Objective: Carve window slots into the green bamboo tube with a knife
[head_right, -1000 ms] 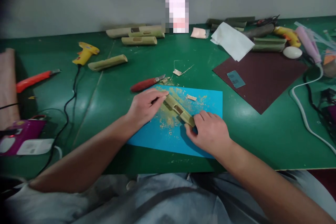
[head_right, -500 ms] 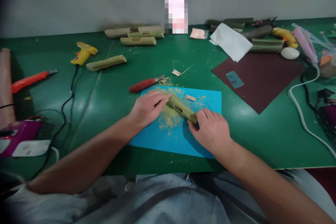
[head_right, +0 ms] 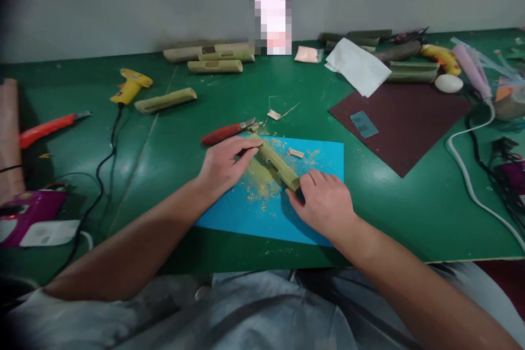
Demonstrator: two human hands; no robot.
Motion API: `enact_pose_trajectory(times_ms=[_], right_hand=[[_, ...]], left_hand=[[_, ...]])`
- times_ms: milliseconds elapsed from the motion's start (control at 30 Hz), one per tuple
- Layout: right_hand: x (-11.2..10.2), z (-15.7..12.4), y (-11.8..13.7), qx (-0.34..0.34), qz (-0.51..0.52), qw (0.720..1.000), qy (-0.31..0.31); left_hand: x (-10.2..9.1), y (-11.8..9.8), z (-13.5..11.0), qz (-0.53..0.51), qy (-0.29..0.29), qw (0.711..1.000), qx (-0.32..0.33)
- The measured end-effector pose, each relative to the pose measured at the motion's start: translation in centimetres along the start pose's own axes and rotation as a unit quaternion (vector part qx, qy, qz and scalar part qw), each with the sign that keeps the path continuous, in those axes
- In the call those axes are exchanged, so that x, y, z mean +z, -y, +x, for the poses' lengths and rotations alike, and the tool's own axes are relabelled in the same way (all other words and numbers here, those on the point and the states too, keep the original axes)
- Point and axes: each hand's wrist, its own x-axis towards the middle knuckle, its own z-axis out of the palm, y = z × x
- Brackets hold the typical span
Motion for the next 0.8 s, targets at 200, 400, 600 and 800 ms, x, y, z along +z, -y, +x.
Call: enact_pose_trajectory(times_ms=[200, 400, 600, 800], right_hand=[[0.1, 0.0, 0.1, -0.001, 0.013, 1.000, 0.009], [0.1, 0.1, 0.4, -0.005, 0.011, 1.000, 0.009], [0.1, -0.1, 0.4, 0.001, 0.004, 1.000, 0.002], [0.1, -0.1, 0.4, 0.000, 0.014, 1.000, 0.003]], left_hand=[[-0.1, 1.0, 0.6, 0.010, -0.025, 0.999, -0.038], [1.0, -1.1, -0.3, -0.008, 0.074, 0.997, 0.016], [0.8, -1.0, 0.0, 0.043, 0.015, 0.999, 0.020], [0.5, -1.1, -0.3, 0.033, 0.075, 0.996, 0.045]])
